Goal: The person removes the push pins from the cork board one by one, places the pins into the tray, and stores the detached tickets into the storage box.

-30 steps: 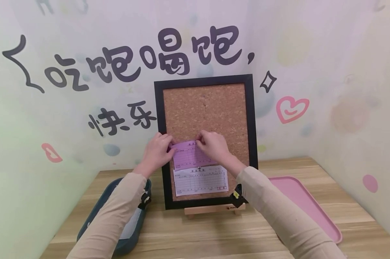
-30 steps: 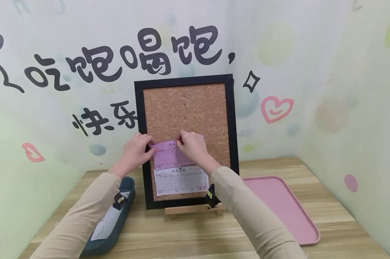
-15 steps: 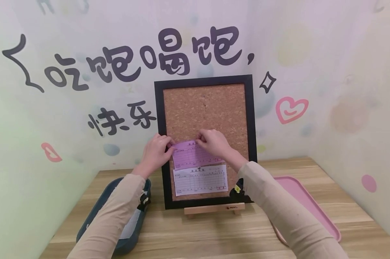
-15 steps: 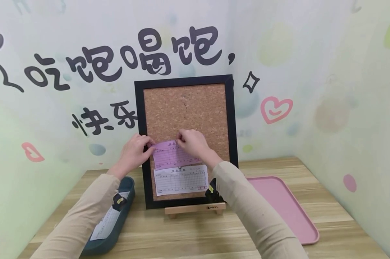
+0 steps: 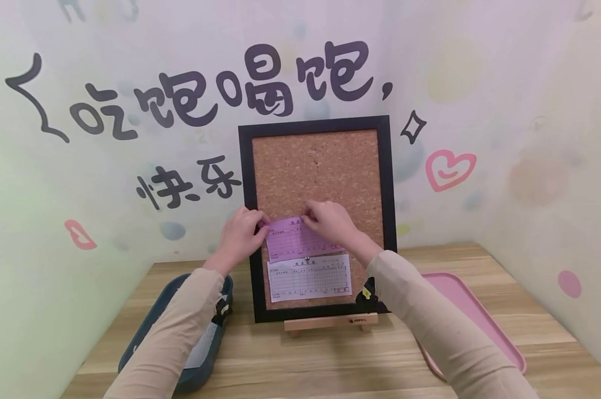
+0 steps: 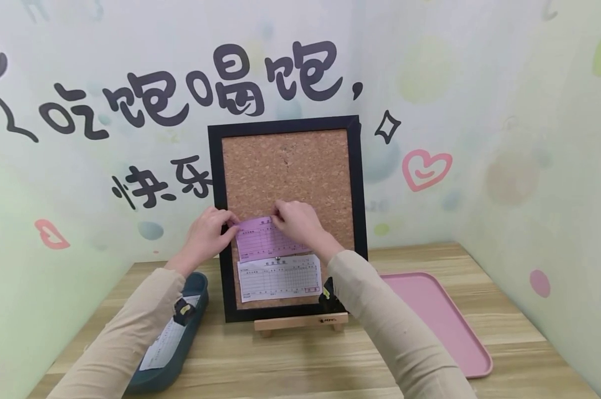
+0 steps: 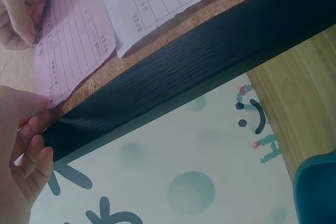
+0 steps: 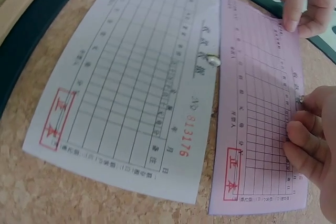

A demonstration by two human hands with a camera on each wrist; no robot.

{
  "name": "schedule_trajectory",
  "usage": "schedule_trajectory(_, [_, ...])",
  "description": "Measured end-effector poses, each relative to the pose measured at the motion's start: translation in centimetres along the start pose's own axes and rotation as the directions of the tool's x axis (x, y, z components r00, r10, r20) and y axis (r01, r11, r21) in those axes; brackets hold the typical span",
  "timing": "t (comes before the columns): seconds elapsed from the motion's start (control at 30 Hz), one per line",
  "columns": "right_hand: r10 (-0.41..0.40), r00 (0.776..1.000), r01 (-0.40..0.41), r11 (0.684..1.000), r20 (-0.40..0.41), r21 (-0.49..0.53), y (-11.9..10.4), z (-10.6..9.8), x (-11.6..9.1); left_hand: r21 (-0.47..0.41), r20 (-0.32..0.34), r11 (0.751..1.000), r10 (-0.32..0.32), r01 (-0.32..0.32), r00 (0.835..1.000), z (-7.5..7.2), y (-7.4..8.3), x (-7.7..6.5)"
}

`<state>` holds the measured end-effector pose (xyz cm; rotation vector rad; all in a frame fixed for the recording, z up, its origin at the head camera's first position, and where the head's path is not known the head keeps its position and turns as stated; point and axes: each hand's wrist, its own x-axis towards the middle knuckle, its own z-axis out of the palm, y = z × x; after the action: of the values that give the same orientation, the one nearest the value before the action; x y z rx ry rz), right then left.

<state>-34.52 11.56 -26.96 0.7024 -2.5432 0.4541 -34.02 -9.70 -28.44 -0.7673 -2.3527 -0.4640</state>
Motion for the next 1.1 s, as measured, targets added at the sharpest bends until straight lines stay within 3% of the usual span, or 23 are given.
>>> schedule_trajectory(0.13, [-0.036, 0.999, 0.035, 0.999, -0.013, -0.040, 0.0, 0.1, 0.0, 0.007, 0.008, 1.000, -0.007, 0.007, 1.000, 0.0, 0.0, 0.0])
schedule_trajectory(0.53, [-0.005, 0.998, 0.002, 0.999, 0.059, 0.047, -0.1, -0.3, 0.1, -0.002, 0.022, 1.000, -0.025, 0.025, 0.999, -0.2, 0.0, 0.1])
schedule_trajectory(0.7, [0.000, 0.996, -0.011, 0.993, 0.086, 0.120, 0.2, -0.7, -0.1, -0.030, 0.034, 0.998, -0.056, 0.057, 0.998, -0.5, 0.2, 0.5])
schedule_trajectory(0.9, [-0.046, 0.996, 0.034, 0.989, 0.079, 0.146, 0.5, -1.1, -0.9, -0.077, 0.055, 0.990, -0.111, 0.116, 0.992, -0.8, 0.3, 0.2])
schedule_trajectory(1.1, [-0.032, 0.997, 0.020, 0.988, 0.075, 0.155, 1.0, -1.9, -2.5, -0.133, 0.028, 0.978, -0.156, 0.159, 0.987, -1.3, -0.1, -0.5])
